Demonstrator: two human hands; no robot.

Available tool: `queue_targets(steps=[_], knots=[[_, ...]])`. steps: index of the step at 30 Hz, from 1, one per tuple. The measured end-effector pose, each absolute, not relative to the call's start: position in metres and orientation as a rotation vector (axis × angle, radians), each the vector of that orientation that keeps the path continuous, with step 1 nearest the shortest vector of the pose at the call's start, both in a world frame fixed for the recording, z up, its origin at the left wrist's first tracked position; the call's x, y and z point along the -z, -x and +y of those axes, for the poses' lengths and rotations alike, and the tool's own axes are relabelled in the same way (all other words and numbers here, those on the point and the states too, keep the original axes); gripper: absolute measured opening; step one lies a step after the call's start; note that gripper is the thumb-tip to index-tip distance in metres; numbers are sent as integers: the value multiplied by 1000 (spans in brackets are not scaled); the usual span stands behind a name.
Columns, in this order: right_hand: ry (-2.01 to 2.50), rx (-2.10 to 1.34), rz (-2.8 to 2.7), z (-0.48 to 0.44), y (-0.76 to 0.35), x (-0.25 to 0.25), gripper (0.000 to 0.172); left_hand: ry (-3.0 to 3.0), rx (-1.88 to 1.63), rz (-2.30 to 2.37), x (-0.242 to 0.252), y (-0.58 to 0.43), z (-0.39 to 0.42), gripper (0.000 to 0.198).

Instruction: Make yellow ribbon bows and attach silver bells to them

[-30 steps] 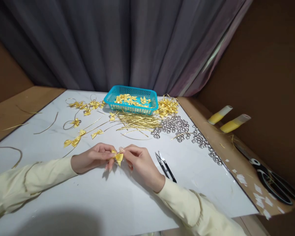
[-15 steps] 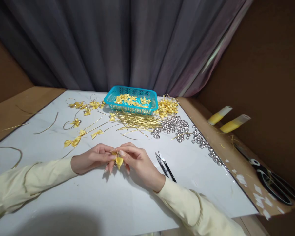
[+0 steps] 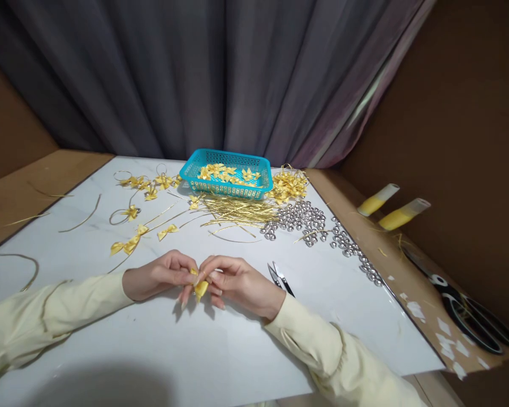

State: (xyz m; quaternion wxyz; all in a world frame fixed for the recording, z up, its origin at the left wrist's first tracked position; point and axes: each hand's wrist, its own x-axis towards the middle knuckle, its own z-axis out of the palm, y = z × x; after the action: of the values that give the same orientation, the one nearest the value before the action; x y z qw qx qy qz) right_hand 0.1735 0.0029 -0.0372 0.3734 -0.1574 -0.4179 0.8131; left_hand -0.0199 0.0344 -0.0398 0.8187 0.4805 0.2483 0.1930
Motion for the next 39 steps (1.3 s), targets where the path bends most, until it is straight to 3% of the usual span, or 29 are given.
queue_targets(steps=[7,15,19,25,30,39], knots=[[409,-2105,-1043,4,-176,39,17,-920,-473,538,39,19,36,22],[407,-2117,-1106,5,-181,37,11,-899,-479,544,40,18,37,26],[488,-2091,-1119,4,-182,32,19,-924,-462,555,37,18,36,27],[861,-1768,-1396,-3,-175,27,39,-987,-500,599,35,18,33,24],[1041,-1574,-1629,-5,-173,27,20,-1004,-537,613,36,17,33,24],[981,-1771,-1411,-4,-178,23,27,-1030,-523,589,39,19,34,23]])
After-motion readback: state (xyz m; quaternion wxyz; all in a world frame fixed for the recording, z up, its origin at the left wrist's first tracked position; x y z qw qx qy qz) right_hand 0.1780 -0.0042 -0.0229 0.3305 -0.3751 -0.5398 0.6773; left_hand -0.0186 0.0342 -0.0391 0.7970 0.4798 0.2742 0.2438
